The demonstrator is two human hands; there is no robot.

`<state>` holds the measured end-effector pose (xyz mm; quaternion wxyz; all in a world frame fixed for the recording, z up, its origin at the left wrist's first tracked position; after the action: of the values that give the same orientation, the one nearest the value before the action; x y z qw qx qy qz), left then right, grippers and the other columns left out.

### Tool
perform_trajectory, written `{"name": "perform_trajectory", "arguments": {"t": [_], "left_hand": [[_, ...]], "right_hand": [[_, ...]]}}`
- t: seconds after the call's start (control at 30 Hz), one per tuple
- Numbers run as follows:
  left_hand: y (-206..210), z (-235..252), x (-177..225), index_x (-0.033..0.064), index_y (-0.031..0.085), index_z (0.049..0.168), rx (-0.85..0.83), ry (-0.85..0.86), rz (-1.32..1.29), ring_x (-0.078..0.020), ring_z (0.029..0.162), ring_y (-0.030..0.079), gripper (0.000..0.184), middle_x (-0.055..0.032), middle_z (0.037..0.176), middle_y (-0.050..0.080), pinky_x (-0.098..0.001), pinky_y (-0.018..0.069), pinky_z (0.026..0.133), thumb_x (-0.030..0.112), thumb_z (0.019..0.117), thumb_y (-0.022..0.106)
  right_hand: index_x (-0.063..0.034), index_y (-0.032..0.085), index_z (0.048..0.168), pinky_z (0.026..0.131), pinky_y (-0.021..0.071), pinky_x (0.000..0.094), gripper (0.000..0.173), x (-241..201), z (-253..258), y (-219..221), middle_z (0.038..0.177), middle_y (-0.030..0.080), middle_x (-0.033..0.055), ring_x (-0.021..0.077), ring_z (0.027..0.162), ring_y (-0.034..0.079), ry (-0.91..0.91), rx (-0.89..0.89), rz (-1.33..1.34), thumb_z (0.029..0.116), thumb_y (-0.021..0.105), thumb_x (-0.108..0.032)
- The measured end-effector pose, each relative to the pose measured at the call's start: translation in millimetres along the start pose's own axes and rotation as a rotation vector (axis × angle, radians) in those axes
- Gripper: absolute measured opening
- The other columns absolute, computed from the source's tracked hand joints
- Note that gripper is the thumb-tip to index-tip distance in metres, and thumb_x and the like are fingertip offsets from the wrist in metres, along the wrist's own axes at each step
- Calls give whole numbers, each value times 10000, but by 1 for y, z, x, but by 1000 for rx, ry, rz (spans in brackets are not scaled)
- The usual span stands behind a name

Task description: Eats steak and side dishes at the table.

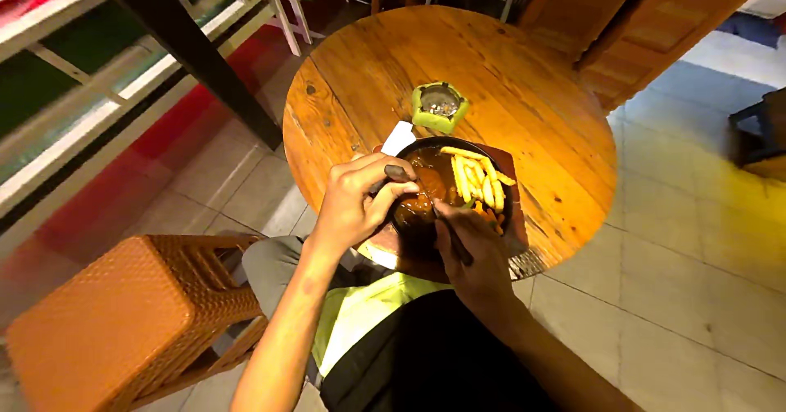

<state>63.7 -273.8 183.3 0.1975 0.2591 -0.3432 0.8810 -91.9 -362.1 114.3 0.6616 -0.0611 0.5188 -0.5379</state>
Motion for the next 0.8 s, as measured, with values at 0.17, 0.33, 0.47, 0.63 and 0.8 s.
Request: {"name": "perform_trajectory", "arguments": {"t": [0.17, 0.33, 0.47, 0.63, 0.8], "left_hand": [[-2, 1, 3, 73, 742, 939, 13, -2, 9, -77, 902, 694, 113, 6, 953, 739, -283, 580, 820, 162, 963, 676], [1, 0, 4, 87, 749, 935, 10, -13, 26, -69, 890, 675, 127, 11, 938, 733, -263, 547, 803, 166, 968, 656], [-1, 3, -1, 92, 758, 955, 18, -2, 23, -74, 890, 676, 142, 11, 939, 744, -282, 536, 799, 200, 971, 668], [1, 4, 1, 105, 755, 948, 16, -8, 46, -74, 865, 669, 124, 23, 904, 738, -302, 524, 808, 194, 965, 671], [4, 4, 4, 103, 749, 934, -4, -3, 50, -74, 843, 660, 137, 21, 890, 730, -291, 512, 769, 197, 971, 657]], "right_hand": [[-73, 719, 1277, 882, 570, 286, 328, -4, -8, -13, 1110, 733, 80, 130, 992, 685, 0, -9, -6, 1037, 565, -236], [-64, 710, 1279, 853, 580, 280, 323, 0, -10, -8, 1108, 730, 76, 119, 973, 685, 2, -11, 8, 1038, 566, -224], [-68, 723, 1263, 780, 571, 253, 331, -2, -15, -18, 1043, 734, 65, 94, 893, 676, 6, -15, -15, 1040, 553, -244], [-58, 722, 1266, 840, 580, 274, 329, -4, -17, -15, 1067, 741, 76, 118, 945, 692, -18, -7, -32, 1040, 552, -227], [-44, 721, 1252, 783, 577, 256, 323, -3, -16, -16, 1024, 733, 71, 98, 878, 676, -19, -7, -11, 1040, 550, -217]]}}
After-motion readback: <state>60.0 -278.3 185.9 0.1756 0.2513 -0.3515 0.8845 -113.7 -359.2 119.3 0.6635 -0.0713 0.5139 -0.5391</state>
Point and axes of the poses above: each hand's wrist, its own z-axis towards the middle knuckle, its own y-axis out of the palm, x = y × z, the point moved 10 cm from there along z, towards the middle knuckle
